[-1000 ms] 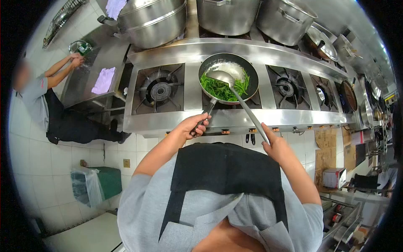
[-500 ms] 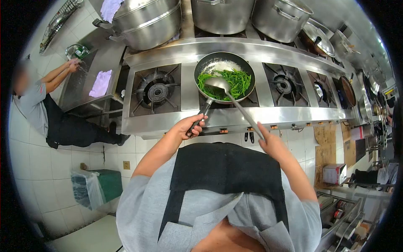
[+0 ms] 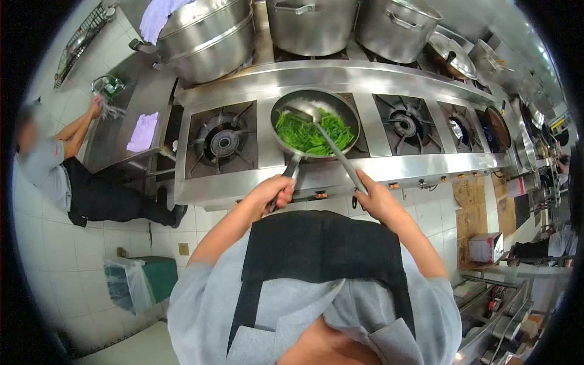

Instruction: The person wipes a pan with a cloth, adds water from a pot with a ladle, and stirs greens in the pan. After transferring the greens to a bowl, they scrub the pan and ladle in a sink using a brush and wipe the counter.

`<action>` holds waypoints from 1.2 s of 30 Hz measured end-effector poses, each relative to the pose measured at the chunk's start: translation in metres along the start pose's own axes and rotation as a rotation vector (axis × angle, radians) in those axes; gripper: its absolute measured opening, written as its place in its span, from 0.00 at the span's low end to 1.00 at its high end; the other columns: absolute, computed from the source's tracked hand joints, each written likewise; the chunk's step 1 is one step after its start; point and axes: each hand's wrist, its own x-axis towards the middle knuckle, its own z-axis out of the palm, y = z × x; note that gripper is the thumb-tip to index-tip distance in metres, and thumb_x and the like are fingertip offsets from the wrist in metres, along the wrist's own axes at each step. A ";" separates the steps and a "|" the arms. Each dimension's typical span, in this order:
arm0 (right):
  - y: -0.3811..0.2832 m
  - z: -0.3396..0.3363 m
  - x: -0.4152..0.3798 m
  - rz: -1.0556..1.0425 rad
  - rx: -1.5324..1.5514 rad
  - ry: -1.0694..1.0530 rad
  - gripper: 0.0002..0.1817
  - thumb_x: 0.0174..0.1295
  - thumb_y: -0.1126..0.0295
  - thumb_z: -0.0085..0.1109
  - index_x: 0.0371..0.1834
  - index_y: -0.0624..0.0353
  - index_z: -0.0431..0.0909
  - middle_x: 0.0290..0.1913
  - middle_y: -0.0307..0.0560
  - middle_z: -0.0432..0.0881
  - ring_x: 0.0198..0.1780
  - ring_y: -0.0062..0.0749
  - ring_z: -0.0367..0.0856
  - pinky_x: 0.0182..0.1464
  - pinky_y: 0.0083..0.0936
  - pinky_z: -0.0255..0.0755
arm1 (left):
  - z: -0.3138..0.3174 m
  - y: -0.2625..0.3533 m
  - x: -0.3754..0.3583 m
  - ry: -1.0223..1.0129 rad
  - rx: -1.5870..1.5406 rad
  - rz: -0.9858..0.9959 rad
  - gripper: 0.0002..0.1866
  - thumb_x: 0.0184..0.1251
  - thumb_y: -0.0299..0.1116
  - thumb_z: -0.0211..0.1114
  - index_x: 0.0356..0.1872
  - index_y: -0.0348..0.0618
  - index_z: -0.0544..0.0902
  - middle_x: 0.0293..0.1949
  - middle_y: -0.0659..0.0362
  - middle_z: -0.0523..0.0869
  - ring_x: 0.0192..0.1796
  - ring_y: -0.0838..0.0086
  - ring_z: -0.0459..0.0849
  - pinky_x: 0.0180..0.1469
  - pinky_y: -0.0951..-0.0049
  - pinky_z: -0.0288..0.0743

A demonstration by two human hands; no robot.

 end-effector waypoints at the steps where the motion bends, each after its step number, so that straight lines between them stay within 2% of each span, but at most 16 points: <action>1: -0.014 -0.011 -0.006 0.035 0.023 0.051 0.35 0.61 0.67 0.57 0.73 0.53 0.58 0.44 0.67 0.81 0.44 0.53 0.83 0.48 0.38 0.74 | -0.012 -0.006 -0.014 -0.171 0.070 0.033 0.10 0.69 0.38 0.57 0.32 0.48 0.68 0.21 0.69 0.69 0.16 0.87 0.62 0.15 0.86 0.55; 2: -0.025 -0.026 -0.019 0.150 0.190 0.026 0.33 0.62 0.70 0.56 0.73 0.51 0.61 0.32 0.51 0.82 0.25 0.33 0.80 0.29 0.29 0.74 | -0.011 -0.010 -0.041 -0.047 0.257 0.075 0.12 0.70 0.39 0.56 0.28 0.48 0.69 0.19 0.70 0.68 0.16 0.87 0.62 0.16 0.86 0.54; 4: -0.035 -0.047 -0.045 0.136 0.335 0.095 0.33 0.62 0.73 0.55 0.73 0.50 0.61 0.29 0.44 0.78 0.20 0.24 0.72 0.23 0.24 0.67 | -0.002 0.012 -0.068 0.082 0.468 0.127 0.14 0.70 0.40 0.56 0.24 0.49 0.69 0.18 0.70 0.68 0.15 0.88 0.62 0.16 0.85 0.53; 6: -0.036 -0.050 -0.061 0.103 0.577 0.148 0.33 0.62 0.76 0.54 0.73 0.48 0.61 0.25 0.35 0.74 0.15 0.14 0.63 0.15 0.18 0.59 | 0.010 0.013 -0.077 0.017 0.029 0.157 0.16 0.71 0.39 0.54 0.20 0.50 0.70 0.15 0.72 0.66 0.13 0.88 0.62 0.15 0.84 0.51; 7: -0.037 -0.051 -0.062 0.047 0.683 0.178 0.34 0.63 0.78 0.53 0.73 0.47 0.60 0.24 0.33 0.73 0.14 0.13 0.61 0.14 0.16 0.57 | 0.018 0.029 -0.063 -0.012 -0.142 0.000 0.15 0.71 0.37 0.54 0.21 0.50 0.71 0.14 0.72 0.65 0.12 0.88 0.61 0.14 0.84 0.50; 10: -0.059 -0.054 -0.059 -0.058 0.699 0.246 0.34 0.63 0.78 0.53 0.74 0.50 0.59 0.24 0.32 0.71 0.14 0.12 0.61 0.15 0.16 0.57 | 0.040 0.070 0.015 -0.045 -0.173 0.122 0.15 0.69 0.34 0.56 0.20 0.51 0.69 0.13 0.72 0.64 0.12 0.87 0.61 0.13 0.83 0.51; 11: -0.067 -0.056 -0.060 -0.082 0.676 0.299 0.34 0.63 0.78 0.53 0.74 0.51 0.59 0.24 0.31 0.71 0.15 0.12 0.61 0.15 0.15 0.57 | 0.052 0.085 0.029 0.054 -0.443 -0.119 0.15 0.69 0.34 0.56 0.19 0.51 0.69 0.13 0.71 0.64 0.13 0.87 0.62 0.12 0.81 0.50; 14: -0.063 -0.072 -0.090 -0.135 0.614 0.326 0.34 0.61 0.80 0.52 0.73 0.51 0.60 0.26 0.33 0.74 0.15 0.12 0.63 0.17 0.14 0.59 | 0.042 0.061 -0.015 -0.043 -0.138 0.113 0.14 0.69 0.35 0.57 0.21 0.48 0.71 0.13 0.71 0.65 0.11 0.86 0.62 0.11 0.83 0.51; 17: -0.046 -0.074 -0.106 -0.153 0.597 0.386 0.35 0.59 0.81 0.52 0.73 0.51 0.60 0.26 0.33 0.74 0.16 0.12 0.63 0.17 0.14 0.60 | 0.059 0.063 -0.073 0.108 -0.313 -0.120 0.13 0.67 0.34 0.57 0.21 0.49 0.70 0.14 0.69 0.66 0.12 0.85 0.64 0.11 0.82 0.55; 19: -0.043 -0.067 -0.119 -0.125 0.597 0.383 0.36 0.58 0.82 0.52 0.73 0.51 0.61 0.27 0.33 0.74 0.16 0.11 0.64 0.18 0.14 0.60 | 0.039 0.057 -0.041 0.019 -0.191 0.019 0.08 0.68 0.32 0.59 0.30 0.42 0.73 0.16 0.71 0.67 0.12 0.88 0.63 0.10 0.86 0.55; 22: -0.060 -0.063 -0.108 -0.105 0.610 0.391 0.36 0.59 0.82 0.54 0.73 0.51 0.60 0.26 0.33 0.74 0.18 0.11 0.64 0.18 0.14 0.60 | 0.027 0.087 0.047 -0.241 -0.369 -0.075 0.10 0.67 0.31 0.58 0.27 0.44 0.70 0.16 0.69 0.69 0.13 0.88 0.65 0.12 0.86 0.62; 25: -0.065 -0.059 -0.105 -0.150 0.722 0.348 0.36 0.59 0.82 0.54 0.73 0.51 0.60 0.27 0.34 0.74 0.17 0.12 0.63 0.19 0.14 0.60 | 0.053 0.105 0.057 -0.066 -0.409 -0.113 0.11 0.66 0.33 0.61 0.25 0.46 0.70 0.15 0.70 0.68 0.13 0.86 0.65 0.12 0.86 0.59; 27: -0.059 -0.063 -0.115 -0.119 0.681 0.315 0.36 0.59 0.82 0.54 0.73 0.51 0.61 0.29 0.34 0.75 0.18 0.12 0.64 0.18 0.14 0.61 | 0.034 0.064 0.026 -0.159 -0.207 0.097 0.12 0.68 0.35 0.60 0.24 0.48 0.70 0.16 0.72 0.68 0.12 0.87 0.64 0.11 0.86 0.57; 29: -0.046 -0.060 -0.115 -0.116 0.561 0.358 0.36 0.59 0.83 0.53 0.73 0.50 0.61 0.31 0.35 0.75 0.18 0.12 0.65 0.18 0.14 0.61 | 0.022 0.044 -0.022 -0.126 -0.061 -0.013 0.14 0.69 0.36 0.57 0.21 0.50 0.69 0.13 0.70 0.67 0.13 0.86 0.64 0.14 0.83 0.58; 35: -0.044 -0.044 -0.096 0.029 0.632 0.301 0.35 0.59 0.80 0.55 0.72 0.48 0.63 0.30 0.36 0.75 0.17 0.15 0.66 0.17 0.18 0.64 | 0.024 0.033 0.024 -0.082 -0.188 -0.047 0.15 0.71 0.36 0.57 0.22 0.51 0.66 0.15 0.72 0.65 0.15 0.90 0.62 0.13 0.87 0.54; 36: -0.040 -0.040 -0.088 0.054 0.571 0.297 0.35 0.59 0.80 0.55 0.72 0.47 0.63 0.30 0.36 0.74 0.17 0.15 0.65 0.18 0.18 0.63 | 0.015 0.022 0.029 -0.099 -0.150 -0.059 0.09 0.71 0.36 0.56 0.30 0.47 0.69 0.18 0.71 0.66 0.16 0.90 0.63 0.15 0.86 0.56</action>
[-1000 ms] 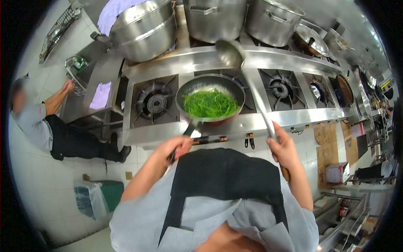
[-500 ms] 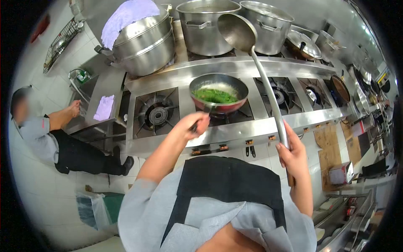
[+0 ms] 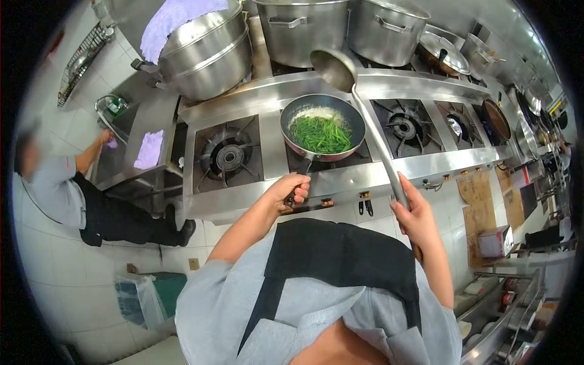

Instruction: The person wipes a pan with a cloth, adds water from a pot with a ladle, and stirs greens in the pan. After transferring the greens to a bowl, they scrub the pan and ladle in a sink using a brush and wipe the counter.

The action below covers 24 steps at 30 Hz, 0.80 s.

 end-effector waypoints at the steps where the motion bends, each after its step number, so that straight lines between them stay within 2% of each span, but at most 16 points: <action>1: 0.005 0.001 0.009 0.013 -0.070 -0.001 0.35 0.59 0.80 0.56 0.72 0.46 0.63 0.29 0.36 0.74 0.17 0.15 0.65 0.18 0.18 0.63 | -0.003 -0.009 0.002 -0.003 -0.017 -0.001 0.09 0.71 0.36 0.56 0.30 0.47 0.69 0.18 0.71 0.66 0.16 0.90 0.63 0.15 0.86 0.56; 2: 0.009 0.002 0.018 0.044 -0.166 -0.029 0.34 0.59 0.77 0.57 0.72 0.45 0.64 0.29 0.42 0.76 0.21 0.20 0.73 0.23 0.24 0.69 | -0.008 -0.019 0.003 0.040 -0.036 0.028 0.07 0.71 0.35 0.57 0.36 0.46 0.69 0.20 0.70 0.68 0.17 0.89 0.63 0.15 0.86 0.57; 3: 0.017 0.004 0.031 0.053 -0.172 -0.042 0.34 0.59 0.77 0.57 0.72 0.45 0.64 0.29 0.42 0.76 0.21 0.20 0.73 0.23 0.24 0.69 | -0.014 -0.028 0.002 0.088 -0.052 0.053 0.08 0.71 0.35 0.57 0.42 0.45 0.69 0.22 0.69 0.69 0.18 0.89 0.64 0.16 0.86 0.57; 4: 0.028 0.007 0.047 -0.002 -0.317 -0.053 0.34 0.60 0.75 0.57 0.72 0.43 0.62 0.30 0.46 0.78 0.25 0.27 0.77 0.27 0.29 0.72 | -0.024 -0.037 0.004 0.074 -0.073 0.015 0.13 0.71 0.34 0.57 0.50 0.45 0.67 0.26 0.68 0.71 0.19 0.88 0.64 0.17 0.86 0.58; 5: 0.039 0.012 0.062 -0.062 -0.460 -0.060 0.35 0.61 0.72 0.57 0.73 0.42 0.61 0.31 0.50 0.81 0.28 0.34 0.82 0.31 0.34 0.75 | -0.025 -0.040 0.002 0.080 -0.079 0.013 0.13 0.71 0.34 0.57 0.50 0.45 0.67 0.26 0.68 0.71 0.19 0.88 0.64 0.17 0.86 0.58; 6: 0.052 0.022 0.079 -0.059 -0.461 -0.065 0.35 0.61 0.72 0.57 0.73 0.42 0.61 0.31 0.50 0.81 0.28 0.34 0.82 0.31 0.34 0.75 | -0.024 -0.041 0.003 0.113 -0.087 -0.005 0.13 0.70 0.34 0.58 0.50 0.45 0.67 0.26 0.68 0.71 0.19 0.88 0.64 0.17 0.86 0.58; 8: 0.074 0.041 0.101 -0.108 -1.065 -0.062 0.36 0.61 0.68 0.56 0.74 0.42 0.57 0.35 0.57 0.82 0.36 0.47 0.85 0.39 0.44 0.77 | -0.023 -0.041 0.001 0.163 -0.083 -0.007 0.12 0.70 0.35 0.59 0.48 0.44 0.69 0.26 0.68 0.71 0.19 0.89 0.64 0.16 0.86 0.58; 9: 0.078 0.040 0.101 -0.109 -1.070 -0.066 0.36 0.61 0.68 0.56 0.74 0.42 0.57 0.35 0.57 0.82 0.36 0.47 0.85 0.39 0.44 0.77 | -0.024 -0.038 0.002 0.162 -0.089 -0.006 0.12 0.70 0.35 0.59 0.48 0.44 0.69 0.26 0.68 0.71 0.19 0.89 0.64 0.16 0.86 0.58; 11: 0.087 0.032 0.097 -0.321 -1.310 -0.180 0.38 0.59 0.68 0.56 0.74 0.40 0.54 0.35 0.55 0.83 0.35 0.49 0.84 0.39 0.46 0.77 | -0.026 -0.031 0.001 0.173 -0.041 0.016 0.10 0.70 0.35 0.59 0.46 0.44 0.71 0.26 0.68 0.71 0.19 0.89 0.64 0.15 0.88 0.57; 12: 0.086 0.016 0.092 -0.354 -1.319 -0.199 0.38 0.59 0.67 0.57 0.74 0.37 0.55 0.34 0.54 0.83 0.35 0.48 0.84 0.38 0.45 0.77 | -0.027 -0.029 -0.001 0.176 -0.052 0.019 0.10 0.69 0.35 0.60 0.45 0.44 0.72 0.26 0.68 0.72 0.19 0.89 0.65 0.14 0.88 0.57; 15: 0.047 -0.030 0.078 -0.296 -1.503 -0.225 0.38 0.58 0.66 0.59 0.74 0.36 0.56 0.34 0.55 0.83 0.35 0.48 0.84 0.38 0.46 0.77 | -0.024 -0.027 -0.008 0.189 -0.077 0.020 0.11 0.69 0.35 0.61 0.46 0.44 0.71 0.27 0.68 0.73 0.20 0.89 0.66 0.15 0.89 0.58; 19: 0.059 -0.058 0.075 -0.360 -1.337 -0.158 0.37 0.60 0.66 0.58 0.74 0.35 0.56 0.33 0.55 0.82 0.34 0.50 0.84 0.37 0.46 0.77 | -0.022 -0.031 -0.007 0.205 -0.242 -0.008 0.14 0.71 0.41 0.60 0.47 0.44 0.71 0.27 0.67 0.72 0.20 0.89 0.66 0.15 0.89 0.58; 21: 0.066 -0.050 0.079 -0.145 -1.077 -0.132 0.36 0.62 0.68 0.56 0.75 0.41 0.55 0.31 0.55 0.81 0.31 0.47 0.84 0.37 0.43 0.77 | -0.011 -0.031 -0.008 0.188 -0.258 -0.019 0.14 0.72 0.42 0.59 0.47 0.44 0.71 0.26 0.67 0.72 0.20 0.89 0.65 0.14 0.89 0.58; 22: 0.077 -0.044 0.081 -0.147 -1.079 -0.139 0.36 0.62 0.68 0.56 0.75 0.41 0.55 0.31 0.55 0.81 0.31 0.47 0.84 0.37 0.43 0.77 | -0.007 -0.034 -0.007 0.170 -0.267 -0.029 0.15 0.73 0.44 0.58 0.47 0.44 0.71 0.26 0.68 0.71 0.19 0.89 0.64 0.14 0.89 0.57; 24: 0.099 -0.025 0.083 0.037 -0.649 -0.229 0.35 0.64 0.70 0.53 0.75 0.48 0.54 0.25 0.48 0.77 0.23 0.36 0.80 0.28 0.35 0.75 | -0.002 -0.041 -0.002 0.179 -0.252 -0.024 0.15 0.73 0.45 0.56 0.47 0.44 0.70 0.25 0.68 0.71 0.18 0.89 0.63 0.14 0.89 0.57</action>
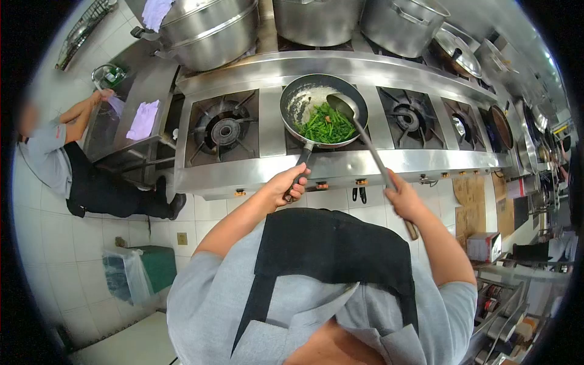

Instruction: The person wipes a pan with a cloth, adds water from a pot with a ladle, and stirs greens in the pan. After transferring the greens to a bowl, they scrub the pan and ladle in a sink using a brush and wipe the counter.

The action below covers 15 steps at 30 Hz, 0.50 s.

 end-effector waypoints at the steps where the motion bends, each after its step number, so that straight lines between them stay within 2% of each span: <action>1: -0.046 -0.007 -0.019 0.119 0.474 -0.150 0.32 0.66 0.71 0.50 0.75 0.49 0.57 0.18 0.33 0.66 0.13 0.18 0.63 0.16 0.20 0.60 | 0.003 -0.002 0.002 0.006 0.021 0.007 0.15 0.74 0.46 0.55 0.48 0.45 0.70 0.25 0.68 0.70 0.18 0.89 0.63 0.13 0.89 0.56; 3: -0.063 -0.021 -0.028 0.236 0.939 -0.276 0.33 0.65 0.73 0.50 0.75 0.48 0.57 0.17 0.33 0.64 0.12 0.17 0.61 0.15 0.20 0.59 | 0.010 -0.004 -0.001 0.031 0.029 0.024 0.15 0.74 0.46 0.54 0.48 0.44 0.70 0.25 0.68 0.70 0.17 0.90 0.62 0.13 0.89 0.55; 4: -0.065 -0.025 -0.033 0.234 0.941 -0.288 0.33 0.65 0.73 0.50 0.75 0.48 0.57 0.17 0.33 0.64 0.12 0.17 0.61 0.15 0.20 0.59 | 0.009 -0.005 0.001 0.041 0.035 0.032 0.15 0.74 0.45 0.54 0.48 0.45 0.70 0.25 0.68 0.70 0.17 0.90 0.62 0.13 0.89 0.54; 7: -0.064 -0.038 -0.051 0.128 0.838 -0.308 0.33 0.65 0.73 0.50 0.75 0.47 0.57 0.17 0.32 0.63 0.12 0.16 0.60 0.15 0.20 0.59 | 0.006 -0.006 0.004 0.053 0.029 0.052 0.15 0.74 0.44 0.55 0.48 0.44 0.70 0.25 0.67 0.71 0.17 0.90 0.62 0.12 0.88 0.54; 9: -0.064 -0.044 -0.061 0.035 0.633 -0.306 0.34 0.65 0.71 0.50 0.76 0.49 0.54 0.18 0.33 0.65 0.12 0.17 0.63 0.15 0.20 0.61 | 0.005 -0.007 0.003 0.041 -0.017 0.044 0.15 0.74 0.44 0.56 0.48 0.44 0.70 0.25 0.67 0.71 0.17 0.89 0.62 0.12 0.88 0.54; 10: -0.064 -0.044 -0.060 0.028 0.631 -0.311 0.34 0.65 0.71 0.50 0.76 0.49 0.54 0.18 0.33 0.65 0.12 0.17 0.63 0.15 0.20 0.61 | 0.004 -0.006 0.004 0.039 -0.028 0.046 0.16 0.73 0.44 0.58 0.48 0.43 0.70 0.25 0.66 0.72 0.17 0.89 0.62 0.12 0.89 0.55; 12: -0.062 -0.043 -0.055 0.013 0.388 -0.335 0.35 0.65 0.70 0.51 0.76 0.50 0.53 0.19 0.34 0.68 0.14 0.18 0.65 0.16 0.22 0.63 | 0.003 -0.007 0.006 0.025 -0.059 0.043 0.16 0.72 0.44 0.59 0.48 0.43 0.70 0.26 0.66 0.72 0.18 0.89 0.63 0.12 0.89 0.55; 13: -0.053 -0.041 -0.042 0.008 0.390 -0.339 0.35 0.65 0.70 0.51 0.76 0.50 0.53 0.19 0.34 0.68 0.14 0.18 0.65 0.16 0.22 0.63 | 0.002 -0.009 0.006 0.007 -0.090 0.034 0.16 0.71 0.44 0.60 0.48 0.43 0.70 0.26 0.65 0.72 0.18 0.89 0.63 0.12 0.89 0.55; 15: -0.021 -0.028 0.003 -0.015 0.074 -0.271 0.36 0.63 0.69 0.53 0.76 0.52 0.52 0.25 0.48 0.79 0.22 0.33 0.79 0.26 0.31 0.74 | -0.003 -0.014 0.008 0.052 -0.082 0.049 0.16 0.71 0.43 0.61 0.48 0.43 0.70 0.26 0.65 0.72 0.18 0.89 0.64 0.12 0.89 0.55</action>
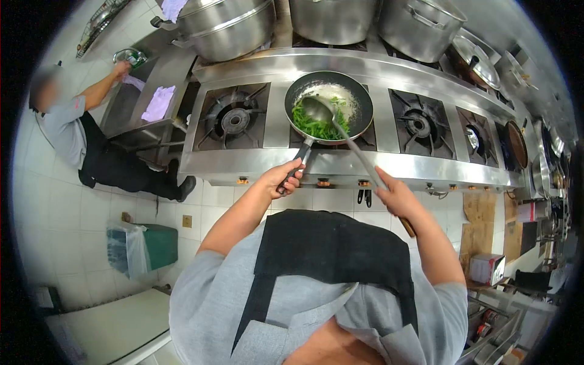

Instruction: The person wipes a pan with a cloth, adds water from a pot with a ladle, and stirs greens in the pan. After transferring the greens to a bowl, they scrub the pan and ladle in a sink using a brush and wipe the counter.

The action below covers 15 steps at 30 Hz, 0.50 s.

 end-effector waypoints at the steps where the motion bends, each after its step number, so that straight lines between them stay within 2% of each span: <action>1: 0.017 0.004 0.019 -0.009 -0.007 -0.008 0.36 0.63 0.69 0.53 0.76 0.52 0.52 0.25 0.48 0.79 0.22 0.33 0.79 0.26 0.31 0.74 | -0.001 -0.002 0.000 0.037 0.007 0.016 0.16 0.70 0.43 0.61 0.47 0.43 0.71 0.26 0.65 0.72 0.18 0.89 0.64 0.12 0.89 0.56; 3: 0.042 0.009 0.047 -0.136 -0.269 0.263 0.37 0.62 0.68 0.53 0.76 0.53 0.51 0.38 0.67 0.83 0.40 0.54 0.84 0.45 0.43 0.77 | -0.001 -0.004 -0.003 0.070 0.012 0.044 0.16 0.70 0.44 0.61 0.47 0.44 0.71 0.26 0.65 0.73 0.18 0.88 0.64 0.12 0.89 0.56; 4: 0.031 0.004 0.040 -0.150 -0.273 0.260 0.37 0.62 0.68 0.53 0.76 0.53 0.51 0.38 0.67 0.83 0.40 0.54 0.84 0.45 0.43 0.77 | 0.000 -0.002 -0.004 0.096 0.028 0.063 0.16 0.70 0.44 0.61 0.47 0.44 0.71 0.26 0.65 0.73 0.18 0.88 0.64 0.12 0.89 0.56; 6: 0.019 0.003 0.013 -0.105 -0.232 0.161 0.36 0.60 0.69 0.54 0.75 0.51 0.56 0.47 0.69 0.81 0.47 0.54 0.82 0.52 0.40 0.73 | 0.002 0.001 -0.005 0.102 0.062 0.071 0.16 0.71 0.45 0.60 0.47 0.45 0.72 0.26 0.65 0.73 0.18 0.88 0.64 0.12 0.89 0.55; 7: 0.032 0.013 0.011 -0.144 -0.200 0.151 0.37 0.59 0.68 0.55 0.74 0.51 0.56 0.45 0.65 0.82 0.45 0.54 0.83 0.50 0.39 0.74 | 0.004 0.003 -0.004 0.105 0.100 0.066 0.17 0.71 0.47 0.59 0.48 0.45 0.72 0.26 0.65 0.73 0.17 0.88 0.63 0.12 0.90 0.54; 8: 0.045 0.023 0.014 -0.306 -0.278 0.209 0.38 0.58 0.69 0.55 0.75 0.50 0.55 0.44 0.64 0.83 0.43 0.53 0.83 0.49 0.39 0.74 | 0.005 0.003 -0.003 0.109 0.141 0.053 0.17 0.71 0.48 0.59 0.48 0.46 0.72 0.26 0.65 0.74 0.17 0.88 0.62 0.12 0.90 0.54; 10: 0.027 0.019 0.023 -0.259 -0.097 0.050 0.37 0.59 0.69 0.54 0.75 0.49 0.55 0.44 0.66 0.83 0.44 0.55 0.83 0.50 0.39 0.74 | 0.004 0.002 -0.002 0.130 0.161 0.058 0.17 0.71 0.49 0.58 0.48 0.47 0.72 0.26 0.65 0.73 0.17 0.88 0.62 0.12 0.90 0.53; 14: 0.018 0.026 0.065 -0.193 -0.118 0.184 0.37 0.59 0.67 0.53 0.75 0.48 0.56 0.45 0.68 0.82 0.46 0.58 0.82 0.51 0.39 0.73 | 0.006 0.000 -0.003 0.147 0.182 0.079 0.17 0.72 0.49 0.57 0.49 0.48 0.72 0.25 0.66 0.72 0.17 0.88 0.62 0.12 0.89 0.53; 15: 0.013 0.027 0.061 -0.147 -0.133 0.203 0.37 0.61 0.67 0.52 0.75 0.50 0.52 0.45 0.72 0.80 0.47 0.61 0.81 0.52 0.42 0.73 | 0.008 0.002 -0.005 0.144 0.172 0.066 0.17 0.72 0.49 0.57 0.50 0.48 0.72 0.24 0.66 0.72 0.17 0.88 0.61 0.13 0.89 0.53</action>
